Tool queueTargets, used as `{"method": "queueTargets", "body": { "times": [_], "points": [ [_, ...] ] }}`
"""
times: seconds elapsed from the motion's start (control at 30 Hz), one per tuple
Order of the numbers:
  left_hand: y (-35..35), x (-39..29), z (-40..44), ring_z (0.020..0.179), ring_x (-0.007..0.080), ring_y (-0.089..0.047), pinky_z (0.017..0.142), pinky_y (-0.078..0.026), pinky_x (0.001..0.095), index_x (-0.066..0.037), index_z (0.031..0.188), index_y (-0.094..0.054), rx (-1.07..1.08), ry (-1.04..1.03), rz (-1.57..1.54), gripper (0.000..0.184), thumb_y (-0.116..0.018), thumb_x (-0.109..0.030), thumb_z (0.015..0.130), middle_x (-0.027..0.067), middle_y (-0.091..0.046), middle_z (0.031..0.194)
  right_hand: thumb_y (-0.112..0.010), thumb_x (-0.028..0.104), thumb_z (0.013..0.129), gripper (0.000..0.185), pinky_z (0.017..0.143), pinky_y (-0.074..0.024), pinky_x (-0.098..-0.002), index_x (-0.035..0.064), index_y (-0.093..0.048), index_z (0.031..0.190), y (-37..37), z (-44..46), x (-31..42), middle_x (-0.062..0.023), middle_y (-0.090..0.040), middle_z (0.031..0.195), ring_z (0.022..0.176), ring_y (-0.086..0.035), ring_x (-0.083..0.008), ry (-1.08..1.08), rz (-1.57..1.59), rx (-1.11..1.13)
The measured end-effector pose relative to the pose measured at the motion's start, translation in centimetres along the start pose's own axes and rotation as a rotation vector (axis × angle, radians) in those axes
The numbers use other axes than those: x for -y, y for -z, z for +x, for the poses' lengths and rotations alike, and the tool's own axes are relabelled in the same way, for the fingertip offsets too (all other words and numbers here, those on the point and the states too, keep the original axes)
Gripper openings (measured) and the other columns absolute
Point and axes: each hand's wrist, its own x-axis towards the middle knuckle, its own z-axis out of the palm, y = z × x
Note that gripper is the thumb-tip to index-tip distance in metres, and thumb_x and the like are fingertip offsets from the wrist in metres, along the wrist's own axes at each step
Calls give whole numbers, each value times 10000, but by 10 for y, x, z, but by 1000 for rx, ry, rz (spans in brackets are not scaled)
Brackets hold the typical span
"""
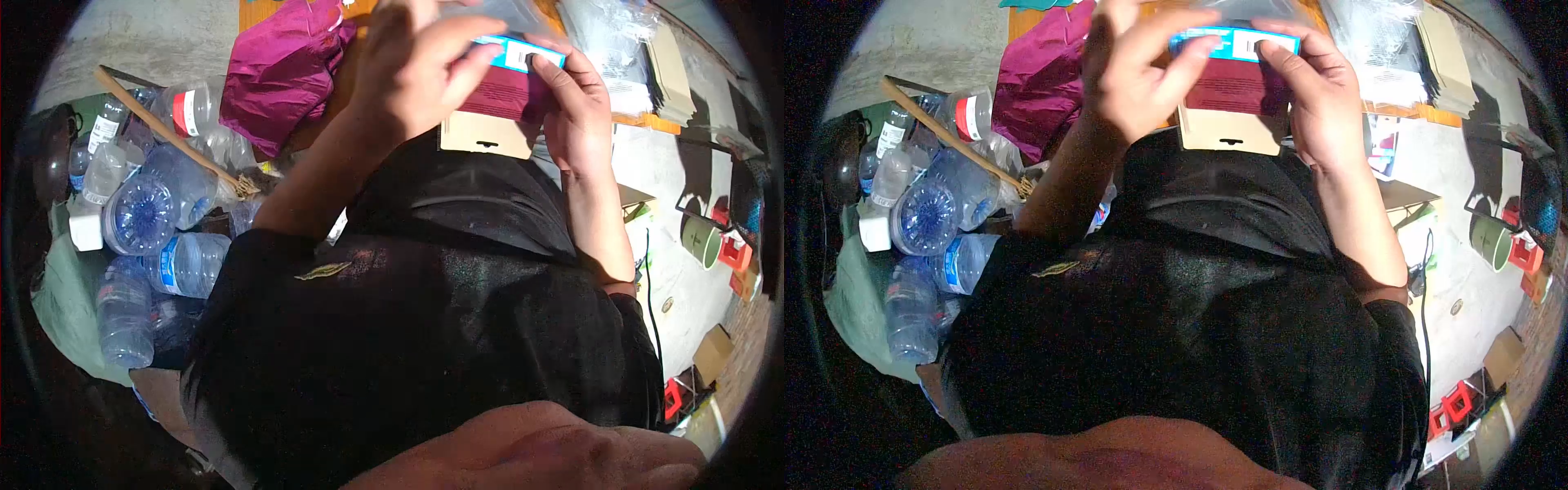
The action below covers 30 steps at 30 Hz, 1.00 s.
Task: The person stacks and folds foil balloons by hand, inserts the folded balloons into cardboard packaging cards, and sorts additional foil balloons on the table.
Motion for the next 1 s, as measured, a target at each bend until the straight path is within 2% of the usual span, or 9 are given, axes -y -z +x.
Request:
{"method": "queueTargets", "body": {
  "times": [0.03, 0.1, 0.2, 0.33, 0.4, 0.63, 0.83, 0.9, 1.0],
  "points": [
    [-4, 6, 4, 1015, 301, -646, 870, -523, 405, 10, 1057, -715, 1, 4, 3, 291, -805, -24, 783, 190, -640, 1164, -615, 30, 1015, 276, 967, -529, -291, -18, -667, 1282, -2, -1, -1, -106, -726, 1161, 1054, -686, -151, 20, -39, 46],
    [-15, 20, 15, 977, 298, -652, 845, -522, 400, -1, 926, -751, -36, -353, 205, 140, -791, -71, 811, 150, -682, 1063, -617, 12, 1013, 271, 993, -512, -290, -29, -666, 1276, -1, -2, -1, -107, -717, 1194, 1091, -669, -148, 13, -111, 117],
    [-11, 14, 21, 929, 303, -662, 815, -528, 399, -2, 910, -750, 15, -316, 201, 121, -771, -88, 828, 120, -696, 946, -624, 8, 1010, 270, 996, -506, -286, -30, -665, 1274, -2, -4, 4, -100, -716, 1186, 1088, -667, -144, 18, -130, 139],
    [-9, 4, 19, 885, 310, -672, 780, -536, 404, -2, 906, -742, 93, -195, 104, 113, -762, -65, 814, 121, -700, 921, -632, 5, 1005, 270, 995, -501, -277, -28, -667, 1270, 6, -4, 9, -92, -715, 1181, 1085, -667, -139, 16, -179, 194],
    [-2, -2, 26, 855, 323, -674, 756, -541, 406, 1, 881, -729, 160, 28, -197, 92, -746, -51, 808, 133, -698, 909, -642, -4, 999, 272, 980, -504, -268, -25, -668, 1268, 5, -5, 10, -84, -714, 1183, 1083, -663, -130, 95, -265, 241],
    [-18, 6, 17, 838, 336, -672, 743, -542, 415, -3, 837, -692, 105, 40, -148, 57, -723, -29, 797, 136, -686, 883, -655, -14, 994, 276, 965, -516, -256, -27, -667, 1270, 0, -6, 16, -69, -715, 1185, 1076, -654, -105, 176, -421, 215],
    [-24, -2, 21, 810, 360, -652, 736, -530, 433, -1, 828, -630, -63, 42, -135, 72, -693, -27, 805, 149, -653, 866, -660, -1, 1000, 280, 946, -523, -239, -34, -664, 1278, -3, -9, 19, -68, -727, 1150, 1042, -664, -99, 85, -479, 182],
    [-31, 6, 19, 814, 373, -639, 747, -526, 442, 0, 844, -619, -91, -168, 164, 71, -678, -27, 814, 164, -638, 885, -655, -6, 1002, 279, 926, -531, -235, -37, -665, 1278, -2, -9, 17, -73, -730, 1138, 1020, -671, -96, 51, -440, 136],
    [-36, 9, 19, 844, 369, -641, 763, -524, 434, 1, 867, -619, -96, -170, 244, 49, -654, -18, 838, 172, -633, 900, -656, -10, 1000, 271, 899, -537, -224, -41, -669, 1269, 5, -5, 11, -72, -732, 1124, 1003, -673, -93, 76, -479, 139]
  ]
}}
